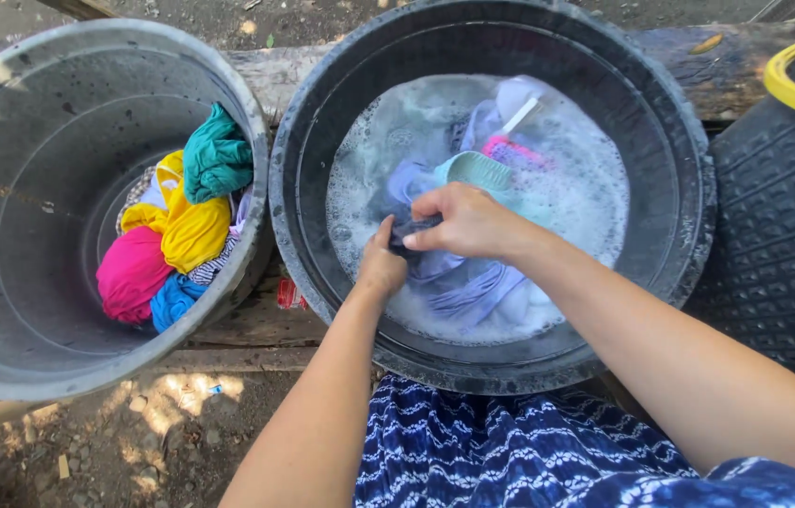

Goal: Hand-washing several pieces of clothing in a plastic basin filled with soapy water.

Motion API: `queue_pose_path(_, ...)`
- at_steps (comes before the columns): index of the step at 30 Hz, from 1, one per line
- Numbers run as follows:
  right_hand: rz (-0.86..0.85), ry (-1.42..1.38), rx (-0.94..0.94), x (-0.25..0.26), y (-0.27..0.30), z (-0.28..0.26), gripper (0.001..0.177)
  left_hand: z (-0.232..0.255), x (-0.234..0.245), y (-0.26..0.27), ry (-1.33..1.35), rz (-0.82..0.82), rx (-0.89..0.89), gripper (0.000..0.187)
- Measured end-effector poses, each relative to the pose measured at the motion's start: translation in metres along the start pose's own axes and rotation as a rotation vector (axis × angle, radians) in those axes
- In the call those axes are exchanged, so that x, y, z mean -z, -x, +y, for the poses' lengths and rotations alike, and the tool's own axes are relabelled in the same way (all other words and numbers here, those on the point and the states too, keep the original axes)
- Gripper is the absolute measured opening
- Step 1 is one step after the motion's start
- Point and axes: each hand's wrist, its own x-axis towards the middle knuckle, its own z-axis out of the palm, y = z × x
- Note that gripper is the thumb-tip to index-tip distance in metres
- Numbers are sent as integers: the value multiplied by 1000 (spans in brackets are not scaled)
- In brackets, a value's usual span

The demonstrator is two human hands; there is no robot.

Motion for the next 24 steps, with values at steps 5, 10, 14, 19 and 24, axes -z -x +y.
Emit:
queue_pose_path(5, 97, -630, 145, 62, 63, -2, 7, 58, 3, 23, 44, -6, 78, 74)
queue_pose_path(10, 288, -1010, 299, 115, 99, -5, 7, 134, 32, 30, -96, -40, 22, 62)
queue_pose_path(14, 559, -1181, 398, 145, 116, -13, 10, 175, 52, 20, -48, -305, -14, 42)
queue_pose_path(19, 733, -1024, 479, 160, 120, 41, 14, 181, 61, 18, 318, -412, -104, 20)
queue_pose_path(24, 772, -510, -55, 93, 122, 97, 16, 136, 57, 46, -29, -147, -137, 20)
